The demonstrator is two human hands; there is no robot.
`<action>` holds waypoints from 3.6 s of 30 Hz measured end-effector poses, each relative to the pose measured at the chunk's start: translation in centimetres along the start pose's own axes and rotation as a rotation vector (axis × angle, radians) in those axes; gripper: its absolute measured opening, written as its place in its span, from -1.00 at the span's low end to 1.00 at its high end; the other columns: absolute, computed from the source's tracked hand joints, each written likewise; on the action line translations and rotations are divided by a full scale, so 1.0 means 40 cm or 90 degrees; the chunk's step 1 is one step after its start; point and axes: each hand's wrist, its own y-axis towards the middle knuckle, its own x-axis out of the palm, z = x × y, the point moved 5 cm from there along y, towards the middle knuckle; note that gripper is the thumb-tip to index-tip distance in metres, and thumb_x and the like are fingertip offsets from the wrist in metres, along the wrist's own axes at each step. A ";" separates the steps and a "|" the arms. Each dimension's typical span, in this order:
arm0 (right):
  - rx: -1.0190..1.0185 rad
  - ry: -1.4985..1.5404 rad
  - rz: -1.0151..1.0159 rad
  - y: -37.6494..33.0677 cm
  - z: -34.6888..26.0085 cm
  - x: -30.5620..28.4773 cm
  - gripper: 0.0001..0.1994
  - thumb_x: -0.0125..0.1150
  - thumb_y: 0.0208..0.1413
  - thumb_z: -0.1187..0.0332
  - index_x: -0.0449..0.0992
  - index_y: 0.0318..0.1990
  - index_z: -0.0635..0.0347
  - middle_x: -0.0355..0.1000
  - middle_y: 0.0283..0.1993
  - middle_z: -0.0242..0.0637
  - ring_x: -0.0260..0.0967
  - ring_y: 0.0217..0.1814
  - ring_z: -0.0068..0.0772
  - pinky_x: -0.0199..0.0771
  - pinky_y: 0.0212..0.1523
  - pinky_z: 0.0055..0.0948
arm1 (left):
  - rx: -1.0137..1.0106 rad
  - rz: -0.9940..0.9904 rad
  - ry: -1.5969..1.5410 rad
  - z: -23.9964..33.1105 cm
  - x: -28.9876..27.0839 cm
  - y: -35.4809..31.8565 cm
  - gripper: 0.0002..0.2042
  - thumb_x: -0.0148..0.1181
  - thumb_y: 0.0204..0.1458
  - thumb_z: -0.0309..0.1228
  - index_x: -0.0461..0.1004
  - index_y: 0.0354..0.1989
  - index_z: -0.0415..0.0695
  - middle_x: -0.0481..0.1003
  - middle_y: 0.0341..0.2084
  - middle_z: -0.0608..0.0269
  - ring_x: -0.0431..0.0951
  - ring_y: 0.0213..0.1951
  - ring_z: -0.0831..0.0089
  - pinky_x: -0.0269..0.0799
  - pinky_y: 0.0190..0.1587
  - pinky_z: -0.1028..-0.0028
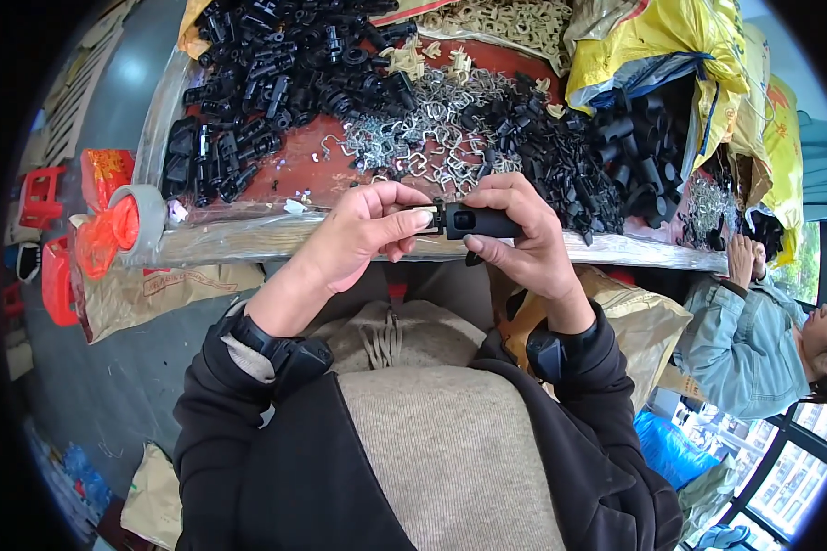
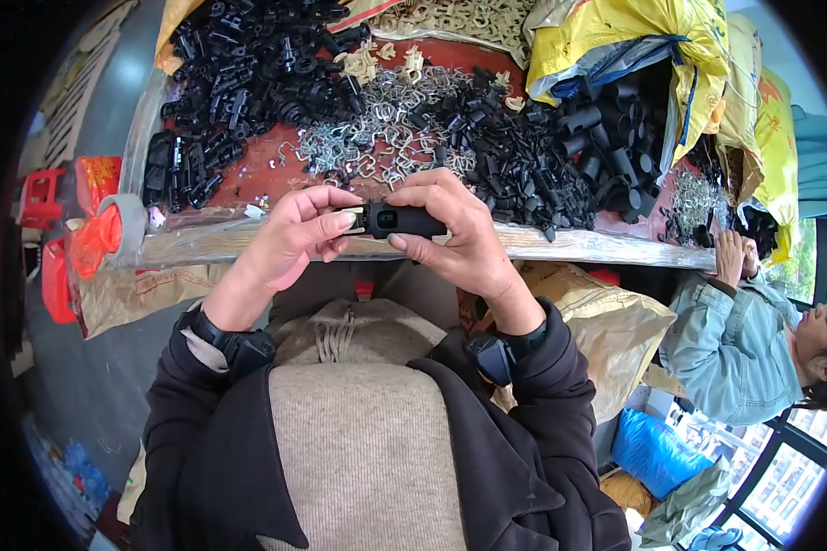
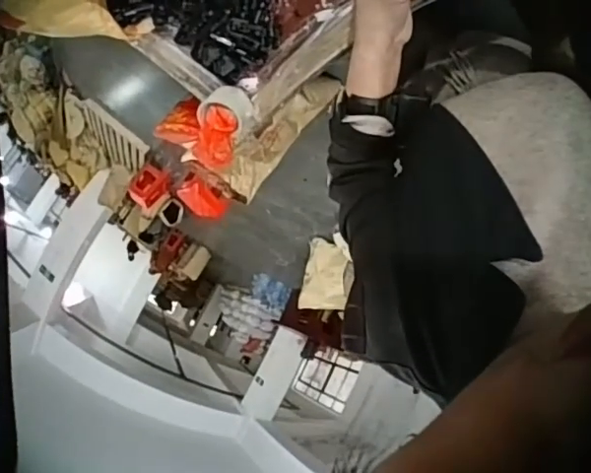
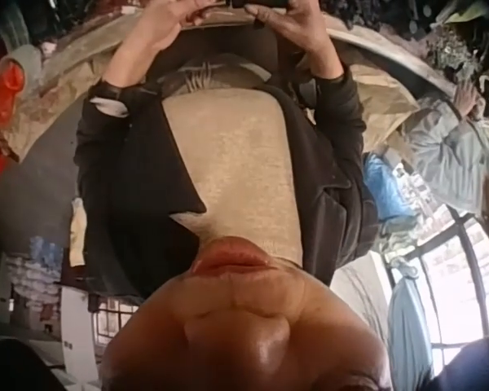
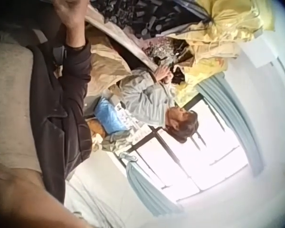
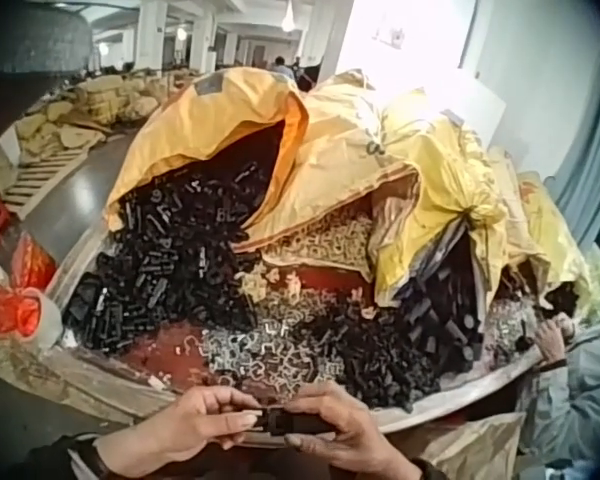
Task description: The person assembles components by hand, picking up a black plastic housing and inserting a small metal clip and a beige plastic part into it. They then slide a larger black plastic sleeve over the assembly and place the finished item into a large bag.
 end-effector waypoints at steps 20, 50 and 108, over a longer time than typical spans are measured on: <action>0.068 0.004 0.104 -0.051 0.048 0.059 -0.58 0.23 -0.24 0.36 0.31 -0.15 0.27 0.21 -0.23 -0.20 0.15 -0.17 -0.34 0.19 -0.20 -0.48 | -0.070 0.045 0.025 -0.045 -0.016 0.039 -0.80 0.11 -0.13 -0.44 0.39 -0.31 -0.25 0.39 -0.60 0.37 0.33 -0.62 0.71 0.26 -0.58 0.73; 0.122 0.182 -0.008 -0.051 0.032 0.044 -0.52 0.12 -0.15 0.20 0.28 -0.09 0.34 0.20 -0.14 -0.13 0.12 -0.05 -0.27 0.05 -0.03 -0.39 | 0.132 -0.061 0.054 -0.015 0.043 0.019 -0.34 0.08 -0.11 -0.49 -0.19 0.12 -0.26 0.28 -0.28 0.25 0.30 -0.24 0.61 0.27 -0.17 0.61; 0.078 -0.463 0.109 -0.012 0.165 -0.088 -0.89 0.09 -0.23 0.52 0.40 -0.45 0.22 0.29 -0.52 -0.28 0.28 -0.52 -0.27 0.26 -0.53 -0.50 | 0.035 0.092 -0.150 -0.012 -0.064 0.063 -0.80 0.08 -0.10 -0.42 0.38 -0.30 -0.26 0.44 -0.42 0.25 0.42 -0.45 0.63 0.38 -0.37 0.69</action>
